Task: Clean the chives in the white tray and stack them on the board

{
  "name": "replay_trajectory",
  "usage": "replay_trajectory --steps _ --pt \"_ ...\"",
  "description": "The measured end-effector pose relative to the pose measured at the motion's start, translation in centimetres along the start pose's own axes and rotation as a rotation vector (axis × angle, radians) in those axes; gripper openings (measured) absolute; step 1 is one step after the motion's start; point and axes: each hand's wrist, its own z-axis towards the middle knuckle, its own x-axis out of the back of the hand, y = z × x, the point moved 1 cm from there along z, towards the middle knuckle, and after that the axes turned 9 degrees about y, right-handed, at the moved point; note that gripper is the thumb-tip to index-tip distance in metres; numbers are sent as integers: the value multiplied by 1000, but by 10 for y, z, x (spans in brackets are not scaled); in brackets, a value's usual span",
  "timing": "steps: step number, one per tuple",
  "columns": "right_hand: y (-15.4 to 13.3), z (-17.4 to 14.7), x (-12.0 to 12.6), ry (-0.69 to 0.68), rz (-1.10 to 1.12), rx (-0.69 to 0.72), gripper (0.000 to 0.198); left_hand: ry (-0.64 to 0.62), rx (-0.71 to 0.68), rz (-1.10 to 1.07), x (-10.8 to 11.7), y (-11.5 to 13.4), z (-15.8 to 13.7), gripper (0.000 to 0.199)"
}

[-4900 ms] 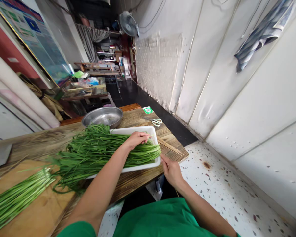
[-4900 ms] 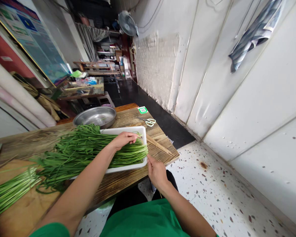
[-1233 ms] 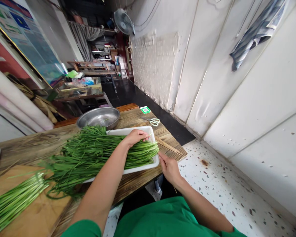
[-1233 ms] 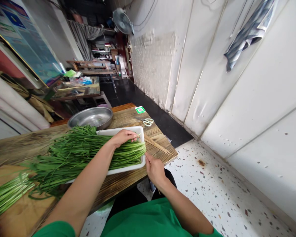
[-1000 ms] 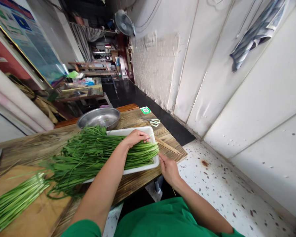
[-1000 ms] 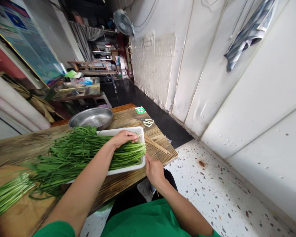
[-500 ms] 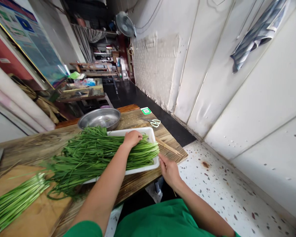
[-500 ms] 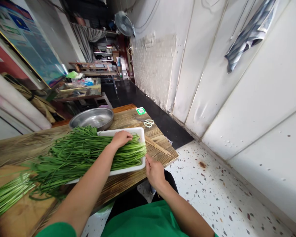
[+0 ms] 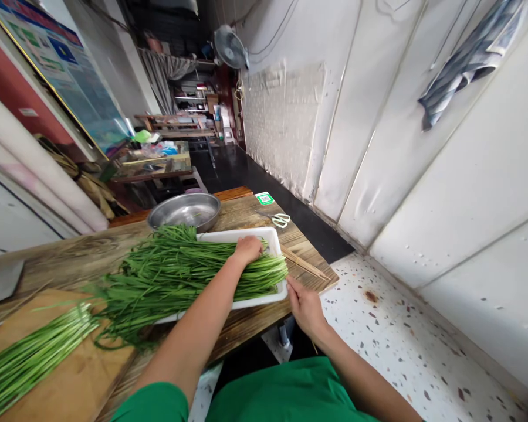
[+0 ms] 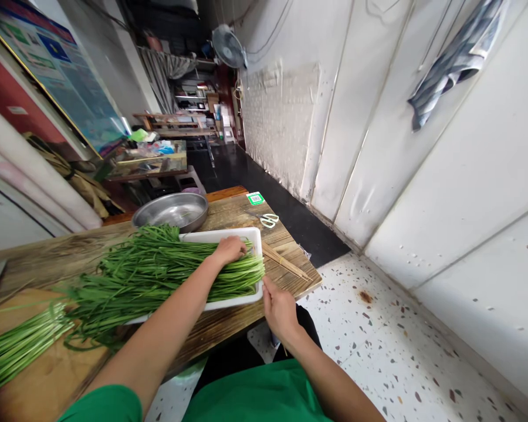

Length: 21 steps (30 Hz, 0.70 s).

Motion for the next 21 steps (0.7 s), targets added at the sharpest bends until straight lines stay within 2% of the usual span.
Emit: replay_trajectory --steps 2,8,13,17,21 --pt "-1 0 1 -3 1 4 33 11 11 -18 -1 -3 0 14" --pt "-1 -1 2 -5 -8 -6 34 176 104 -90 4 -6 1 26" --pt "-2 0 2 -9 -13 5 33 150 155 -6 8 -1 3 19" --pt "-4 1 3 -5 -21 19 33 167 127 31 9 1 2 16" --pt "-5 2 4 -3 -26 17 33 201 91 -31 10 -2 -1 11"
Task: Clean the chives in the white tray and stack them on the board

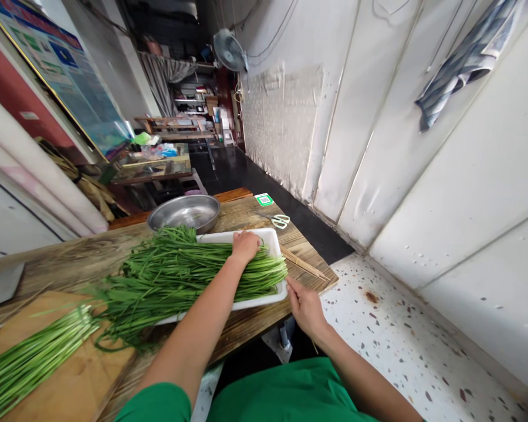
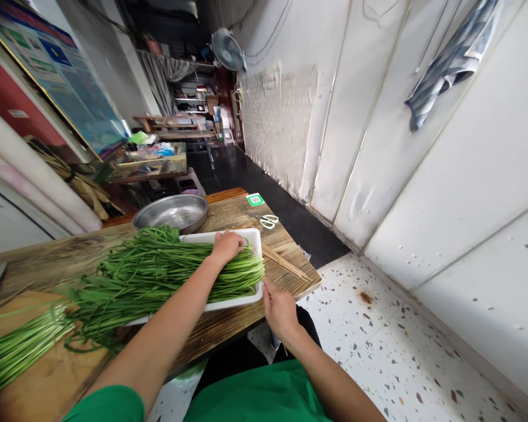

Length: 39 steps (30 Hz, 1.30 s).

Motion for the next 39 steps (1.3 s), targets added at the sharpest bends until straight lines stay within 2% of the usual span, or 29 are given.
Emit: replay_trajectory --steps 8,11,17,39 --pt "-4 5 6 -26 9 4 33 32 -101 -285 10 -8 -3 26" --pt "-5 9 8 -43 4 -1 32 -18 -102 -431 11 -5 -3 29" --pt "-4 11 7 -33 -8 10 32 -39 -69 -649 17 3 -6 27" --pt "-2 8 5 -27 -11 7 33 -123 -31 -711 25 3 -10 28"
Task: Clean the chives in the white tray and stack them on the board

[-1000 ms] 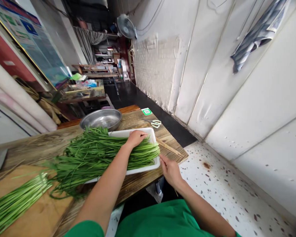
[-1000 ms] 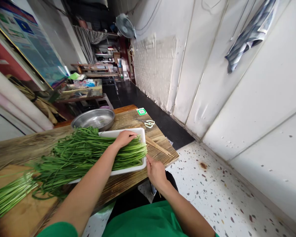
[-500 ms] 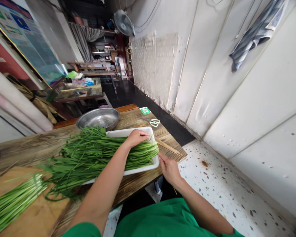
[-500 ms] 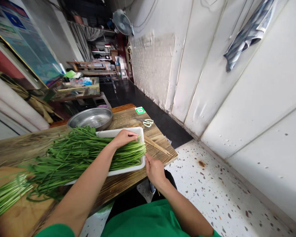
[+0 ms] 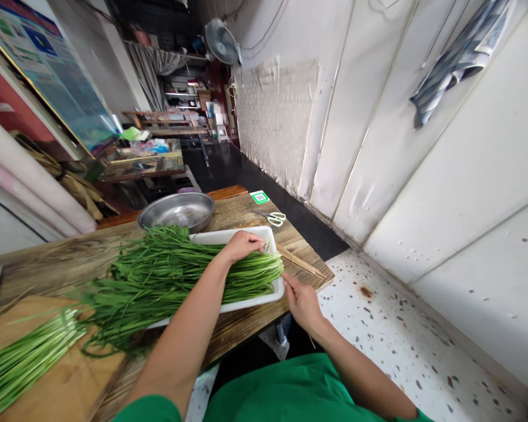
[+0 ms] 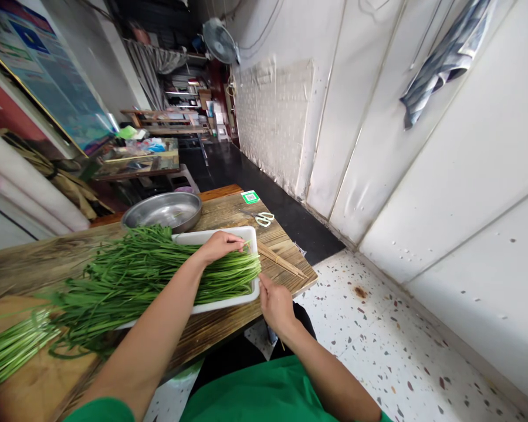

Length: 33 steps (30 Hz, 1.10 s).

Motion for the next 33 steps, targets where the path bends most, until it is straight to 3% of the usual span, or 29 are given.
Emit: replay_trajectory --steps 12,22,24,28,33 --pt "-2 -2 -3 -7 3 -20 33 -51 -10 -73 0 -1 -1 23" --pt "-3 1 -9 25 0 -33 35 -229 -72 -119 10 12 -8 35" --pt "0 -1 -10 35 10 -35 35 -141 -60 -38 13 8 -5 36" --pt "6 -8 -14 50 15 -45 36 90 12 416 10 -15 5 26" --pt "10 -14 -16 66 29 -35 36 12 43 710 -5 -34 20 28"
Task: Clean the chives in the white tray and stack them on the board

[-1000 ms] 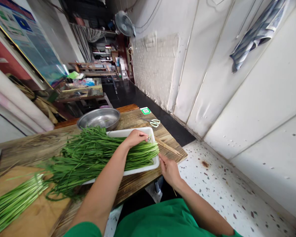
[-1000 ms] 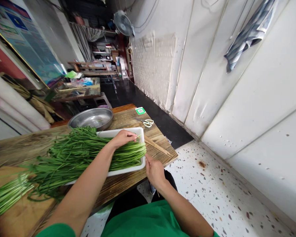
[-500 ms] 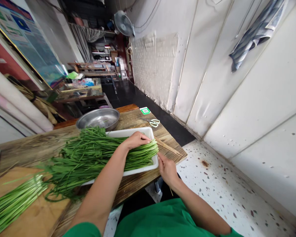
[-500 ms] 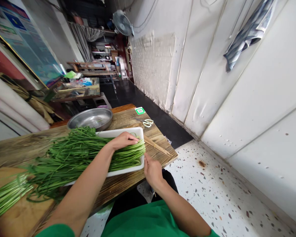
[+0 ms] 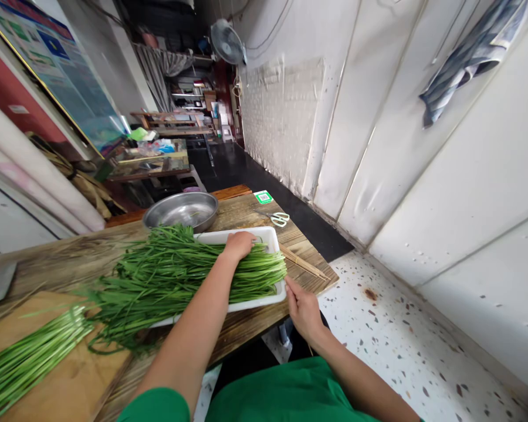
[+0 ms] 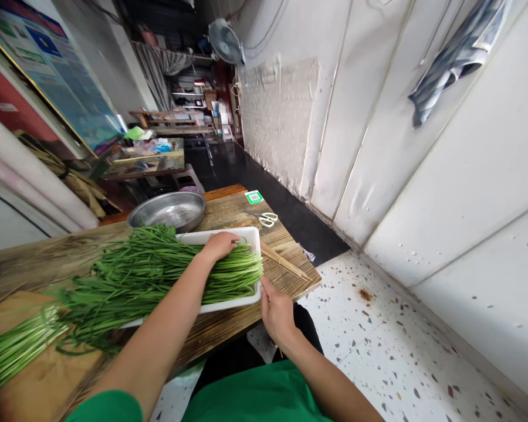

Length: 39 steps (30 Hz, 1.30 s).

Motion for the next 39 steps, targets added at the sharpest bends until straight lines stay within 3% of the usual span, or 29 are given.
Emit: replay_trajectory --steps 7,16,20,24,27,32,39 --pt "0 0 0 -2 9 4 37 3 -28 59 -2 10 2 14" --pt "-2 5 5 -51 -46 10 35 120 33 -265 -1 -2 -2 19" --pt "-6 7 8 -53 -47 17 34 89 -9 -390 1 -3 -2 20" --pt "-9 10 11 -61 -30 33 34 141 -71 -462 5 0 -3 23" --pt "-10 12 12 -72 -31 26 34 72 -88 -637 11 7 -7 26" --pt "-10 12 12 -90 -19 22 33 -52 3 -917 21 17 -14 31" --pt "-9 13 11 -79 -8 34 33 -103 66 -1006 26 22 -17 28"
